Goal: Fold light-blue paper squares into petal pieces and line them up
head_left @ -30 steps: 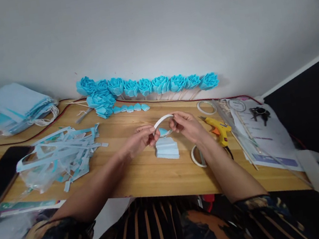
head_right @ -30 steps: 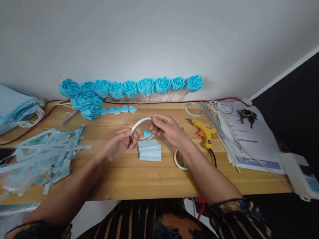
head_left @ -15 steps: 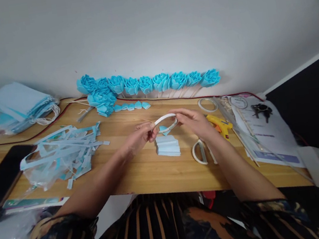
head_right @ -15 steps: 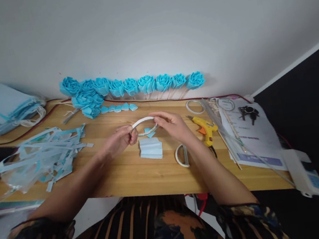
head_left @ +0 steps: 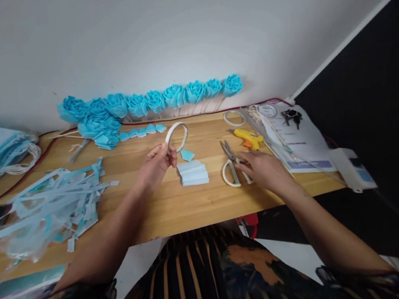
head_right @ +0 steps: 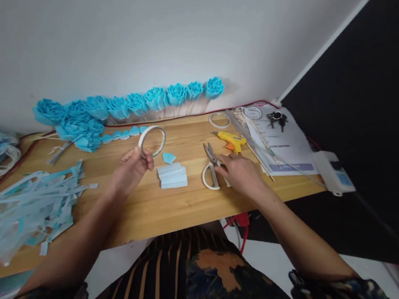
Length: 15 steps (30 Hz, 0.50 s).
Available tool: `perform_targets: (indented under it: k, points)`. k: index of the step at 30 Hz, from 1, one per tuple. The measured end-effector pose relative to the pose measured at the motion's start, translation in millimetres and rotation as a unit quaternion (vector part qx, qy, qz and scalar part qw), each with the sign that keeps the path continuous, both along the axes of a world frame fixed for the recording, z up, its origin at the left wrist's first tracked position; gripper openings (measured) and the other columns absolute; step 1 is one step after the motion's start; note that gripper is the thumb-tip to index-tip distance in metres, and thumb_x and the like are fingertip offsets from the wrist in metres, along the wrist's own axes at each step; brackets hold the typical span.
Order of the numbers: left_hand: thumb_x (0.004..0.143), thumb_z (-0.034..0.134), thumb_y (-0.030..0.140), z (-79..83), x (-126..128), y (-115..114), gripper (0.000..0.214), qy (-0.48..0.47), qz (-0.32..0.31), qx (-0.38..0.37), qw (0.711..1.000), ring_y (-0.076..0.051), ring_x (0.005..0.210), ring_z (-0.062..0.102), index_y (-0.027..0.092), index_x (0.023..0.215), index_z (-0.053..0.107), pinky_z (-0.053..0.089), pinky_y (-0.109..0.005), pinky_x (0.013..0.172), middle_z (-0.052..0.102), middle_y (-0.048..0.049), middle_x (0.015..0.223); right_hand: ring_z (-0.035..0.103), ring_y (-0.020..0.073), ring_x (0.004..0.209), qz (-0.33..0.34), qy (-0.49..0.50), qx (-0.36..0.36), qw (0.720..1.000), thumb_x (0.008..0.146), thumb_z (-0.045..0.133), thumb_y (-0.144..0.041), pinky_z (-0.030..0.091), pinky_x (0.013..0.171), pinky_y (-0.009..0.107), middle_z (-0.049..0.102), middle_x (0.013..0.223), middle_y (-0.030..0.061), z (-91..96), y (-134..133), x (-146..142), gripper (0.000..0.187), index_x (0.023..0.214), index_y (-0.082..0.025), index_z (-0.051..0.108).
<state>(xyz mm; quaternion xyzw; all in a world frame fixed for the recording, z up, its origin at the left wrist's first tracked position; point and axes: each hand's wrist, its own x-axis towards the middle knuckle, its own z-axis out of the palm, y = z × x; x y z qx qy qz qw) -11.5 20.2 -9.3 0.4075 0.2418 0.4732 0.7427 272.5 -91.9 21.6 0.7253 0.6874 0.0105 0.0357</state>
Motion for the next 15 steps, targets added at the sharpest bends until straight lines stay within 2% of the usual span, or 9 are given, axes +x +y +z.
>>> perform_targets:
  k: [3,5,8,12,15]
  points:
    - [0.08,0.076,0.035,-0.9,2,0,0.029,0.001,-0.001,-0.006,1.0,-0.012,0.066,0.061,0.013,0.097,0.071,0.048,-0.026,0.062,0.065,-0.0028,0.079,0.068,0.0282,0.095,-0.008,-0.016,-0.008,1.0,0.097,0.052,-0.041,0.044,0.07,0.032,0.071,0.11,0.0142,-7.9,-1,-4,0.042,0.131,-0.019,0.06]
    - [0.079,0.076,0.032,-0.5,3,1,0.03,0.005,-0.001,-0.012,1.0,-0.013,0.067,0.062,0.013,0.101,0.071,0.048,-0.026,0.063,0.065,-0.0028,0.08,0.069,0.0279,0.093,-0.008,-0.015,-0.014,1.0,0.097,0.051,-0.042,0.044,0.069,0.031,0.071,0.108,0.0139,-11.5,-1,-8,0.042,0.131,-0.019,0.059]
    - [0.079,0.075,0.033,-0.1,3,2,0.025,0.011,0.012,-0.014,1.0,-0.013,0.065,0.061,0.012,0.093,0.071,0.048,-0.027,0.062,0.064,-0.0029,0.077,0.069,0.0279,0.088,-0.015,-0.012,-0.021,1.0,0.096,0.052,-0.045,0.044,0.067,0.032,0.07,0.106,0.0144,-14.5,-1,-12,0.046,0.132,-0.019,0.058]
    - [0.078,0.073,0.031,0.3,2,3,0.021,0.02,0.026,-0.013,0.999,-0.012,0.063,0.06,0.011,0.082,0.071,0.047,-0.026,0.062,0.064,-0.0034,0.074,0.069,0.0309,0.094,-0.049,0.019,-0.019,0.998,0.093,0.053,-0.04,0.047,0.072,0.035,0.07,0.109,0.0161,-15.1,-2,-16,0.043,0.13,-0.019,0.062]
    - [0.077,0.071,0.029,1.9,2,2,0.019,0.026,0.043,-0.012,0.999,-0.012,0.06,0.058,0.011,0.078,0.07,0.046,-0.026,0.06,0.063,-0.003,0.071,0.068,0.03,0.094,-0.068,0.118,-0.009,0.991,0.085,0.059,-0.033,0.05,0.078,0.039,0.071,0.107,0.0126,-12.2,-2,-13,0.04,0.123,-0.021,0.066]
